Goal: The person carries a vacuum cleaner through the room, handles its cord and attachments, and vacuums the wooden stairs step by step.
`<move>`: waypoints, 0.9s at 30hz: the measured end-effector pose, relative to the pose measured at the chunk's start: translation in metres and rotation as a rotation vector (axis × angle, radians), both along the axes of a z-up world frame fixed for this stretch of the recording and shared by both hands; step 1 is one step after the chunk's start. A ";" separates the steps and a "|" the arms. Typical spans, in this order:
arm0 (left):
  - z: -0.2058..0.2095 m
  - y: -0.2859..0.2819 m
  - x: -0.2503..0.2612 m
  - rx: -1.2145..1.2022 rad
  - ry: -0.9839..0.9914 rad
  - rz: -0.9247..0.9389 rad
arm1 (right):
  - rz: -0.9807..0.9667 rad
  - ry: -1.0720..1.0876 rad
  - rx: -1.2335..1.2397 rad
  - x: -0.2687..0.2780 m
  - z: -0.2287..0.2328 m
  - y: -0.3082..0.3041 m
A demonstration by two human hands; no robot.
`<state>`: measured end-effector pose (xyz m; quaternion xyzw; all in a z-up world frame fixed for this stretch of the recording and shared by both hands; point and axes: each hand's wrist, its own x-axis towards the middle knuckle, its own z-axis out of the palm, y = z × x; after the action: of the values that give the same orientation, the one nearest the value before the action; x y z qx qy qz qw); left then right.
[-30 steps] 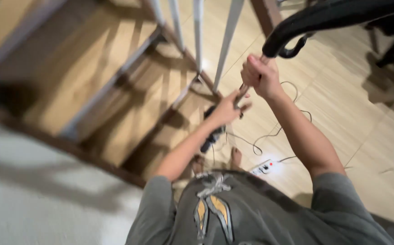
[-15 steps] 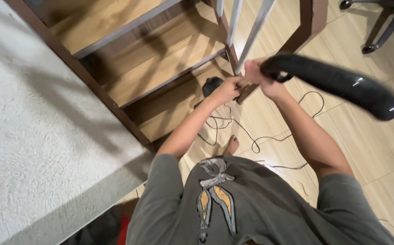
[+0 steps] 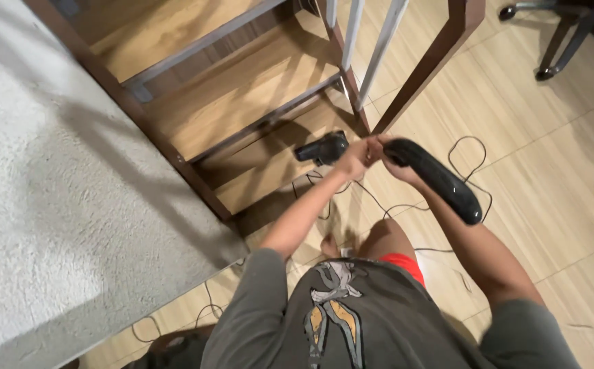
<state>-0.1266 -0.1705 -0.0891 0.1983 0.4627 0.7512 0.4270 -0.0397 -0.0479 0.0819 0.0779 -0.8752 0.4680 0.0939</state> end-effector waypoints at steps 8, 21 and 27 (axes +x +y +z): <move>0.025 0.017 0.035 -0.193 0.775 0.299 | -0.110 -0.367 0.221 0.038 0.020 0.013; -0.028 0.053 0.058 0.145 0.146 0.149 | 0.225 -0.069 -0.009 0.062 -0.088 0.093; 0.017 0.044 0.107 -0.208 1.095 0.516 | 0.098 -0.599 -0.728 0.129 -0.026 0.081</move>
<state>-0.0194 -0.1268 -0.0725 0.3945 0.7187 0.5703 -0.0512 0.0889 0.0334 0.0560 -0.0574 -0.6381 0.7502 -0.1636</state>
